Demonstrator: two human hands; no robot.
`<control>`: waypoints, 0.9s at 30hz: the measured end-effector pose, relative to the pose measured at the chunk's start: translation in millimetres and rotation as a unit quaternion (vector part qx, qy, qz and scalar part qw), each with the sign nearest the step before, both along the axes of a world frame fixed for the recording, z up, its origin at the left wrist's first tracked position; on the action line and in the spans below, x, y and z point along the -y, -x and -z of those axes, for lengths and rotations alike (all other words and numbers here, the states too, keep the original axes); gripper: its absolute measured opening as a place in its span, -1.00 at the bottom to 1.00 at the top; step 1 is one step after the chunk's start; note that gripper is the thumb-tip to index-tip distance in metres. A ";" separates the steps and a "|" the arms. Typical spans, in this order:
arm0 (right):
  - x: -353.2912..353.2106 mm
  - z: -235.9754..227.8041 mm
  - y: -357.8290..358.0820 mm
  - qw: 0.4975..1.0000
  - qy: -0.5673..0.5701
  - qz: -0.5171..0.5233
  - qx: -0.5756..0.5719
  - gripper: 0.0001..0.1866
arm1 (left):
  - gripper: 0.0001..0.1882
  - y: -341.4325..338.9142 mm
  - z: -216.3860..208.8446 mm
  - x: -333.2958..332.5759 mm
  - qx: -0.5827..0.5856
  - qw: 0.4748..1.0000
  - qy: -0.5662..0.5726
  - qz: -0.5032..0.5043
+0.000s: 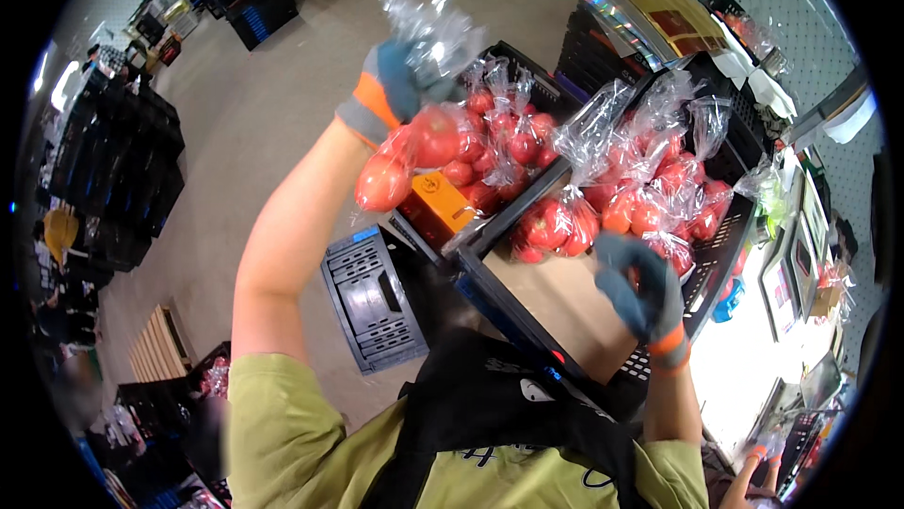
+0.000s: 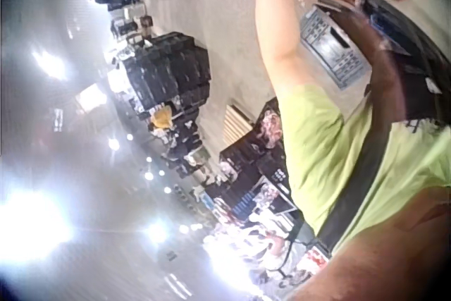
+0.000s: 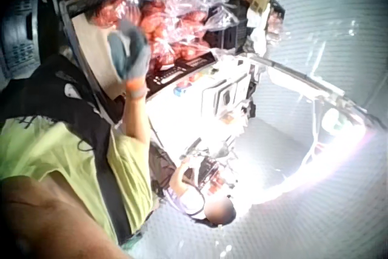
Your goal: The person repeatedly picks apples from a crate, places them into a plastic bag, and hands the bag to a coworker who weighs and seals it. The person then returns the sealed bag to the crate and repeats the process.
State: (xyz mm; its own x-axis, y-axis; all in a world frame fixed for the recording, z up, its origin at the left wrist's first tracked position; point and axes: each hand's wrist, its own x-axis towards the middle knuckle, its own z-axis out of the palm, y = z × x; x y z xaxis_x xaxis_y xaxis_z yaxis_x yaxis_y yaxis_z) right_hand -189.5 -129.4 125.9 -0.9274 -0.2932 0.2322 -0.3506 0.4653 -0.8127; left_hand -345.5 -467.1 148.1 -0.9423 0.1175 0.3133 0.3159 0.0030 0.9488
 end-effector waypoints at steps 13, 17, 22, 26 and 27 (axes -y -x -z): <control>-0.4 79.9 -116.6 0.942 -0.258 0.206 0.053 -0.89 | -0.82 123.9 337.0 110.3 0.157 0.985 0.031 -0.065; 2.7 84.0 -118.0 0.926 -0.292 0.234 0.041 -0.89 | -0.65 153.7 368.1 105.7 0.317 0.917 -0.147 -0.190; 5.8 84.5 -117.5 0.919 -0.294 0.258 0.047 -0.90 | -0.42 176.5 365.9 154.9 0.363 0.776 0.429 -0.287; 6.6 79.1 -112.8 0.915 -0.313 0.246 0.058 -0.89 | -0.46 189.9 371.8 200.5 0.409 0.766 0.438 -0.233; 4.5 78.9 -111.7 0.917 -0.310 0.241 0.065 -0.89 | -0.48 189.0 388.9 214.0 0.431 0.854 0.095 -0.277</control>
